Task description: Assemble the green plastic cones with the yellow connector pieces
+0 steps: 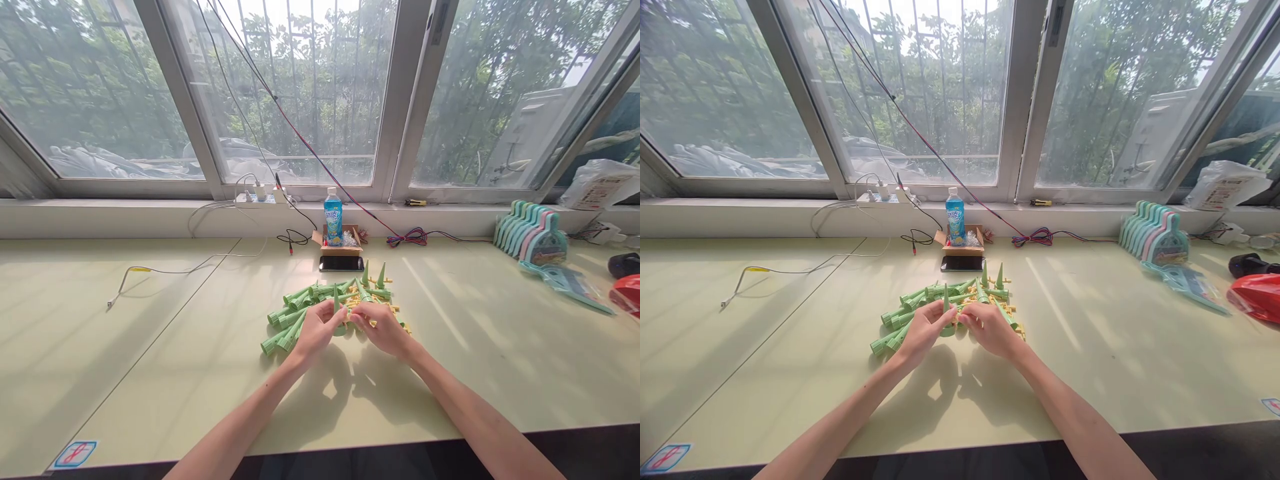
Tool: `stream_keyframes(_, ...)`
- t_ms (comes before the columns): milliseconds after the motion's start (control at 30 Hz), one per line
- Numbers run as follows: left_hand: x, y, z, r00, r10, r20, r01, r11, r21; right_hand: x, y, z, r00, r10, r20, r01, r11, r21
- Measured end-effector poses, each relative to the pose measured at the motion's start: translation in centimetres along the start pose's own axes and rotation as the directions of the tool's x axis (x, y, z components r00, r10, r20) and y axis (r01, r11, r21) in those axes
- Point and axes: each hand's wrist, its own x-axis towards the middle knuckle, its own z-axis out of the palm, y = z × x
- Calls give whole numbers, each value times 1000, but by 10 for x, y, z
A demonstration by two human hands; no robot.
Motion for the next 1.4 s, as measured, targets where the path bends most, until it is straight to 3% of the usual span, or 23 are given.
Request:
stream_keyframes(333, 0, 1, 1, 1000, -22, 3, 22, 999, -25, 0, 1, 1, 1000, 29, 7, -28, 998, -54)
stream_keyframes(667, 1, 2, 0, 999, 6, -36, -7, 1000, -16, -1, -6, -2, 1000, -4, 28, 2, 997, 74)
stream_keyframes(1400, 0, 3, 1, 1000, -5, -3, 5, 1000, -14, -1, 0, 0, 999, 36, 34, -34, 998, -44)
